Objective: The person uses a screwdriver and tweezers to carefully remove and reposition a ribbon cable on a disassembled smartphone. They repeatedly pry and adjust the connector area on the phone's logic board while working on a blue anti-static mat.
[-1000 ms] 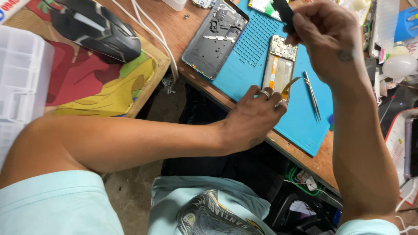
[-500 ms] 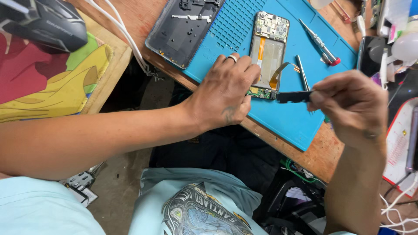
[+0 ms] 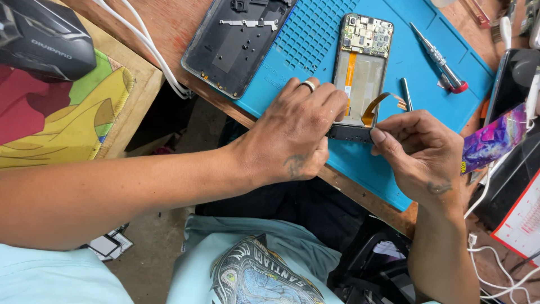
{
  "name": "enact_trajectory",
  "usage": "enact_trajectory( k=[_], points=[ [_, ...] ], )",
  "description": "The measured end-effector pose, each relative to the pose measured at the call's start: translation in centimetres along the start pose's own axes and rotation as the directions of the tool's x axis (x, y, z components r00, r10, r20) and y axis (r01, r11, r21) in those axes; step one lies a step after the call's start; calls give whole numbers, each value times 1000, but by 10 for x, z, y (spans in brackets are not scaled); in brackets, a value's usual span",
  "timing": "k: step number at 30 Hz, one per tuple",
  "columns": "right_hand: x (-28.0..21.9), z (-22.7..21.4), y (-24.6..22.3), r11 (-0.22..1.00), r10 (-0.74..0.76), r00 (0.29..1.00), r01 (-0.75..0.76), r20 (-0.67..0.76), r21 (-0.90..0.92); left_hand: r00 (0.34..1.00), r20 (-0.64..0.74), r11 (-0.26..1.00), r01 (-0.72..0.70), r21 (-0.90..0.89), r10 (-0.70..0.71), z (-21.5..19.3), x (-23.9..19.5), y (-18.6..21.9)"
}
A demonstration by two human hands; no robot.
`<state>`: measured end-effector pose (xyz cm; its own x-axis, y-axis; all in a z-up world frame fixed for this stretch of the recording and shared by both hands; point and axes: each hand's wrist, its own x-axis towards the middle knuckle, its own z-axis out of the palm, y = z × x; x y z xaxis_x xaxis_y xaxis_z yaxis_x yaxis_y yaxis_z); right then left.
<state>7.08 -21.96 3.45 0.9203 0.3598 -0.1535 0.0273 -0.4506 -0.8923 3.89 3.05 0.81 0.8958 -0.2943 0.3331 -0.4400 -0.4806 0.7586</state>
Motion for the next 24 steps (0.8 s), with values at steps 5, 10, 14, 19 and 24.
enact_trajectory(
  k=[5, 10, 14, 19, 24],
  points=[
    [1, -2, 3, 999, 26, 1000, -26, 3, 20, 1000, -25, 1000, -14, 12, 14, 2, 0, 0],
    [2, -3, 3, 998, 37, 999, -37, 11, 60, 1000, -22, 1000, -16, 16, 16, 3, -1, 0],
    [2, 2, 2, 1000, 22, 1000, -22, -5, -21, 1000, -10, 1000, -10, 25, 10, 5, 0, -1],
    [2, 4, -1, 995, 15, 1000, -17, -23, -94, 999, -9, 996, -37, 75, 38, 3, -1, 1],
    [2, 5, -3, 986, -11, 1000, 9, -13, -168, 995, -63, 984, -69, 163, 80, 3, -5, 10]
  ],
)
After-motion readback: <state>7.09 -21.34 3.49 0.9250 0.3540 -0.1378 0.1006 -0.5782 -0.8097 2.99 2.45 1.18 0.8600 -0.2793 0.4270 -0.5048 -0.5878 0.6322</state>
